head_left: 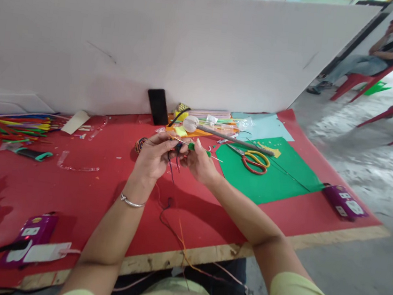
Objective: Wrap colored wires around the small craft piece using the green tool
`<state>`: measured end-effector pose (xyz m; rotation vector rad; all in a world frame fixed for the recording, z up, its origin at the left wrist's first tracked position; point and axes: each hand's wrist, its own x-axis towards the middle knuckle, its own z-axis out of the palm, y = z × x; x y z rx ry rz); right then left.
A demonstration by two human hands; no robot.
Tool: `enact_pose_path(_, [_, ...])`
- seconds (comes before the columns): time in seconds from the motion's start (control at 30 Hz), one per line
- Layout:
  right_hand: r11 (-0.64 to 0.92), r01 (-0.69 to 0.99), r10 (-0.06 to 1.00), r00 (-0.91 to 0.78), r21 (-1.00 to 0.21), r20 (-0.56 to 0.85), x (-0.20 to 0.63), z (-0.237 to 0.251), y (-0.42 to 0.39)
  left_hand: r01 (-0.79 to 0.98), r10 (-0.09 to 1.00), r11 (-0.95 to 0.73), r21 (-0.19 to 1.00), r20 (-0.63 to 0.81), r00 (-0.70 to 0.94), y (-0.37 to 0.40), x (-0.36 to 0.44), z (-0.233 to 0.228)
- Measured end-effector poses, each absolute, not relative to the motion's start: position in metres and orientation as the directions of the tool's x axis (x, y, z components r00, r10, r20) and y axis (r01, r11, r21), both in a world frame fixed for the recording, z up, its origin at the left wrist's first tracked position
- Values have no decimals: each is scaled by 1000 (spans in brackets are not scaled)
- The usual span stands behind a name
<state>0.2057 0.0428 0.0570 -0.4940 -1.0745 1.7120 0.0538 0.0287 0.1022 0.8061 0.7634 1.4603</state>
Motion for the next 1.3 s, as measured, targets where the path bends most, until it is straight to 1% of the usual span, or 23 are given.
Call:
enact_pose_path(0.17, [-86, -524, 911, -386, -848, 147, 202, 56, 42, -547, 999, 30, 836, -15, 32, 27, 54, 107])
enact_pose_path(0.27, [-36, -473, 914, -372, -880, 162, 203, 55, 43, -542, 988, 136, 829, -72, 138, 27, 49, 110])
enact_pose_path(0.33, [16, -428, 902, -383, -904, 197, 207, 53, 45, -541, 965, 227, 810, -111, 239, 29, 45, 110])
enact_pose_path(0.4, [82, -399, 885, -391, -913, 251, 213, 53, 48, -545, 941, 301, 782, -150, 303, 31, 41, 110])
enact_pose_path(0.53, [288, -308, 840, -373, -907, 394, 227, 55, 54, -570, 932, 354, 742, -229, 281, 33, 38, 108])
enact_pose_path(0.67, [502, -160, 779, -345, -850, 524, 234, 58, 55, -600, 930, 364, 712, -242, 277, 32, 41, 107])
enact_pose_path(0.8, [632, -94, 725, -278, -769, 630, 233, 61, 49, -620, 908, 418, 664, -279, 314, 32, 46, 106])
enact_pose_path(0.9, [671, -38, 703, -282, -740, 652, 233, 63, 47, -613, 889, 458, 644, -320, 328, 32, 48, 107])
enact_pose_path(1.03, [678, 8, 694, -337, -735, 636, 237, 64, 51, -599, 900, 434, 673, -295, 320, 31, 45, 110])
enact_pose_path(1.1, [711, -6, 654, -364, -704, 663, 241, 65, 55, -589, 908, 415, 694, -275, 316, 31, 42, 110])
enact_pose_path(1.3, [820, -54, 478, -483, -570, 734, 255, 70, 66, -565, 911, 407, 718, -275, 307, 34, 33, 107])
